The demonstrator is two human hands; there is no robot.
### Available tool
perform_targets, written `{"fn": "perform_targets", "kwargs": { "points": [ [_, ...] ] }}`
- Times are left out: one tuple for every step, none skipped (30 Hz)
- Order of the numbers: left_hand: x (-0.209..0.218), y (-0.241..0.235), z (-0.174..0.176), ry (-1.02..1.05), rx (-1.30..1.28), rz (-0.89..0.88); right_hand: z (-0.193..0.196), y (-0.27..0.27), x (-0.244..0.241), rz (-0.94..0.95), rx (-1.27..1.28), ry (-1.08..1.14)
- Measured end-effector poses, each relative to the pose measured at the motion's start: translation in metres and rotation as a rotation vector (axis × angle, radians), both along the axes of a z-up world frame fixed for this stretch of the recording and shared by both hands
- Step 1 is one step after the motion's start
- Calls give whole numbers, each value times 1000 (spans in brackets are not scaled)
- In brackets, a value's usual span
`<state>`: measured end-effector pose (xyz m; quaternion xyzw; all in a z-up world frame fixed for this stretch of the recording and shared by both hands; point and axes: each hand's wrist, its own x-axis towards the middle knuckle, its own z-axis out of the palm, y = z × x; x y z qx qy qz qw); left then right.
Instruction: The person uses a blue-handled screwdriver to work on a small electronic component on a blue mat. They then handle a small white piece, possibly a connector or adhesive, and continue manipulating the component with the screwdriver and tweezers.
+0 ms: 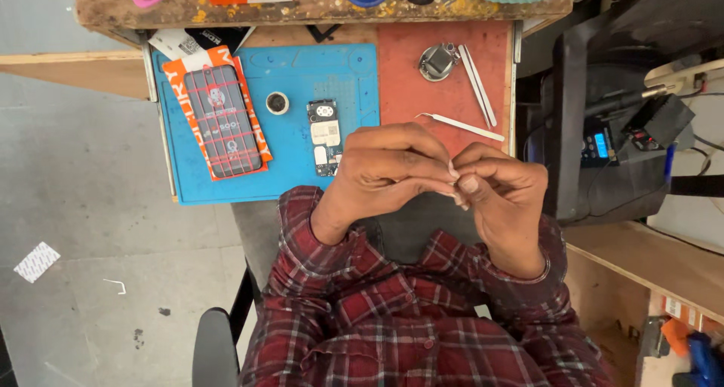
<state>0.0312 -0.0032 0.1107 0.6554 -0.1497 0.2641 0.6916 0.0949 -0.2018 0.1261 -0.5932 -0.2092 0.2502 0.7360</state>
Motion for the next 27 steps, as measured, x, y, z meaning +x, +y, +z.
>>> {"fn": "perform_targets", "kwargs": {
  "points": [
    [0,0,0,3,-4,-2,0,0,0,5,3,6],
    [-1,-1,0,8,-10,-4,0,-1,1,11,4,13],
    [-1,-1,-1,12,-17,-5,0,-1,1,13,5,18],
    [-1,-1,-1,16,-8,-8,0,-2,1,16,5,25],
    [-3,0,-2,21,0,-12,0,-3,1,19,6,32],
    [-3,1,-2,24,9,-13,0,-4,1,26,6,24],
    [-3,1,-2,20,7,-6,0,-4,1,34,7,17],
    [-2,0,-2,15,6,0,1,-4,1,42,9,9],
    [-1,-1,-2,10,6,7,1,-4,2,47,4,0],
    [-1,-1,-2,5,9,13,2,-4,2,50,0,-9],
    [-1,-2,-2,1,12,18,2,-4,3,54,-4,-18],
    [-1,-2,-2,-2,14,22,1,-4,3,53,-2,-13],
    [-1,-2,-2,2,14,23,1,-4,3,53,-1,-8],
    [-1,-2,-2,5,13,25,1,-4,3,53,0,-3],
    [-2,-3,-2,9,12,26,1,-4,4,54,2,-2],
    [-2,-2,-2,14,12,20,1,-4,4,56,5,0],
    [-3,-2,-1,19,13,14,1,-4,4,57,7,2],
    [-3,-1,-1,23,14,8,2,-3,4,60,12,6],
    [-3,-1,-1,26,4,0,2,-3,4,62,17,9],
    [-3,-1,0,29,-7,-7,2,-3,3,65,22,14],
    [-3,-1,0,32,-17,-15,3,-3,3,62,18,14],
    [-4,-1,0,36,-21,-23,3,-3,3,59,14,14],
    [-4,-1,0,40,-26,-32,3,-3,3,57,10,15],
    [-4,0,0,43,-29,-40,3,-3,3,60,14,16],
    [-4,1,1,37,-28,-45,4,-3,3,64,18,16],
    [-3,1,1,32,-27,-50,4,-3,3,67,22,17],
    [-3,2,2,26,-26,-55,4,-3,3,70,26,17]
  ]
}}
